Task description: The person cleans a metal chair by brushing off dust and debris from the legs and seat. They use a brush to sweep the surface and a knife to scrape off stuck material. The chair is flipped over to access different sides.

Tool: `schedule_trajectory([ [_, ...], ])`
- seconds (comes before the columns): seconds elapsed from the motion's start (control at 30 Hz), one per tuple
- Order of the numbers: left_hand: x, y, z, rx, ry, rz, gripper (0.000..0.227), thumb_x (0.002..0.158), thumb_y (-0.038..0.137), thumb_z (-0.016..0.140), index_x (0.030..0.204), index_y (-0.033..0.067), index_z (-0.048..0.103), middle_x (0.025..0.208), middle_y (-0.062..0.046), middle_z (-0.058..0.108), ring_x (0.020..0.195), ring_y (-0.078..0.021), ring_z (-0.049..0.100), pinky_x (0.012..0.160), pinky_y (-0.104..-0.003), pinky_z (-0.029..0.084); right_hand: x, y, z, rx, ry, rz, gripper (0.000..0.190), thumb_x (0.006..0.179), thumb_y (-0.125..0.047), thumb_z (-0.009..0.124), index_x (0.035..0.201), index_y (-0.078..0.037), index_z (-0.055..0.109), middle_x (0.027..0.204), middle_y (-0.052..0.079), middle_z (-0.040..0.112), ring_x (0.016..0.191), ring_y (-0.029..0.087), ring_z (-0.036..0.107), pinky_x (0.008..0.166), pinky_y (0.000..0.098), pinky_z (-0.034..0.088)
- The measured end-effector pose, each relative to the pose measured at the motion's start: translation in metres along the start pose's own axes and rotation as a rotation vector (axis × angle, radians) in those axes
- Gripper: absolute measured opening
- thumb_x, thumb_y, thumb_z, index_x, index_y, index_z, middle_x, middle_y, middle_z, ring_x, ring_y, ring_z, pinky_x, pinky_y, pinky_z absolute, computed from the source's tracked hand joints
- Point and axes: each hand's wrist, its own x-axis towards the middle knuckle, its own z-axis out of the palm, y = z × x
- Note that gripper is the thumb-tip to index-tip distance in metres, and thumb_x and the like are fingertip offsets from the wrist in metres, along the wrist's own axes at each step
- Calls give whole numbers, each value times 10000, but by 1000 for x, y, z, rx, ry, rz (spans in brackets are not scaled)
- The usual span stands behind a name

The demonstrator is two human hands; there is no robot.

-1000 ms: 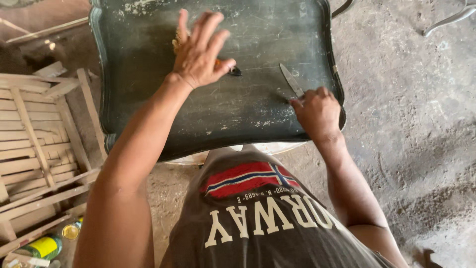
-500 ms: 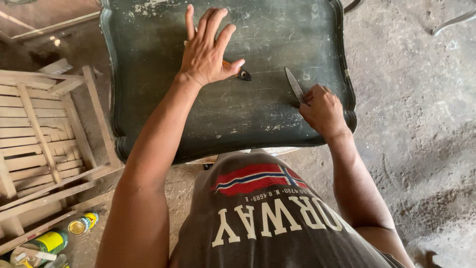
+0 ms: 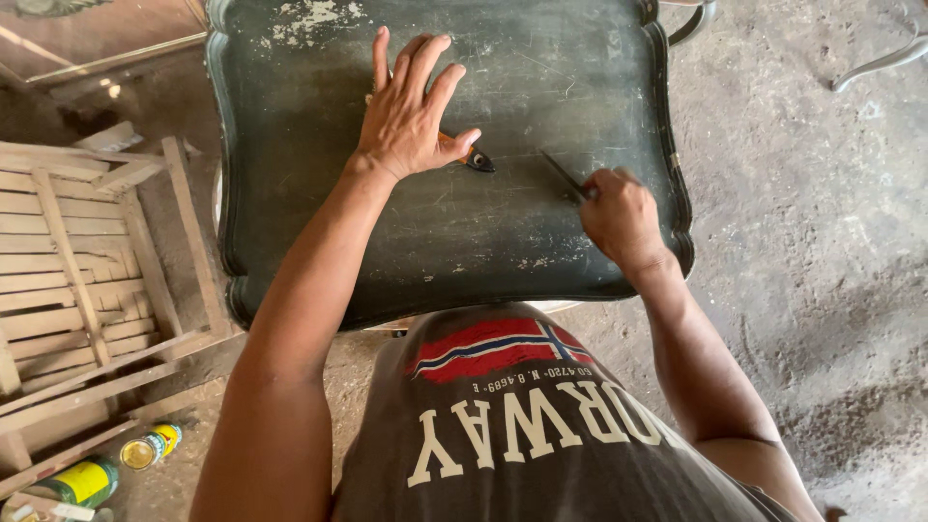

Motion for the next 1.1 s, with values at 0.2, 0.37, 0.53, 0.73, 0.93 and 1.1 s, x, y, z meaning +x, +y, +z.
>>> schedule_trajectory([
  [0.2, -6, -2, 6, 48, -25, -3, 741, 1032, 684, 591, 1356, 21, 532, 1524, -226, 391, 1454, -411, 379, 1228, -694, 46, 82, 52, -5, -159, 290, -226, 172, 1171, 33, 565, 1082, 7, 710, 907, 112, 657, 516, 133, 485, 426, 315, 349],
  [0.37, -10, -5, 13, 146, 22, -73, 671, 1067, 615, 548, 1368, 16, 537, 1556, -233, 356, 1467, -392, 385, 1253, -672, 51, 140, 55, -16, -263, 264, -421, 132, 1151, -90, 640, 1221, -52, 746, 870, 101, 664, 609, 162, 551, 460, 316, 415],
  [0.53, -11, -5, 15, 142, 8, -132, 674, 1115, 629, 526, 1345, -4, 556, 1547, -245, 358, 1381, -384, 430, 1233, -682, 83, 202, 62, -15, -427, 368, -615, 215, 1045, -52, 637, 1198, -132, 764, 985, 110, 670, 783, 206, 641, 602, 331, 524],
  [0.73, -11, -5, 13, 163, -41, -193, 675, 1136, 664, 488, 1328, 22, 569, 1439, -213, 435, 1359, -377, 431, 1120, -640, 276, 248, 52, -8, -716, 675, -952, 142, 954, 47, 641, 1025, -48, 721, 891, 125, 620, 735, 258, 619, 620, 388, 531],
  [0.93, -12, 1, 14, 212, -21, -214, 694, 1096, 669, 500, 1365, 33, 570, 1413, -203, 447, 1296, -372, 440, 1045, -573, 360, 259, 9, -2, -720, 345, -848, 277, 910, 59, 565, 1078, -115, 699, 850, 154, 572, 758, 302, 586, 607, 430, 486],
  [1.1, -11, 2, 12, 230, -40, -234, 729, 1117, 709, 531, 1393, 35, 550, 1381, -193, 462, 1256, -363, 456, 997, -545, 400, 254, 31, -8, -996, 819, -1122, 279, 895, 127, 489, 1064, -45, 630, 913, 132, 522, 855, 226, 559, 721, 364, 513],
])
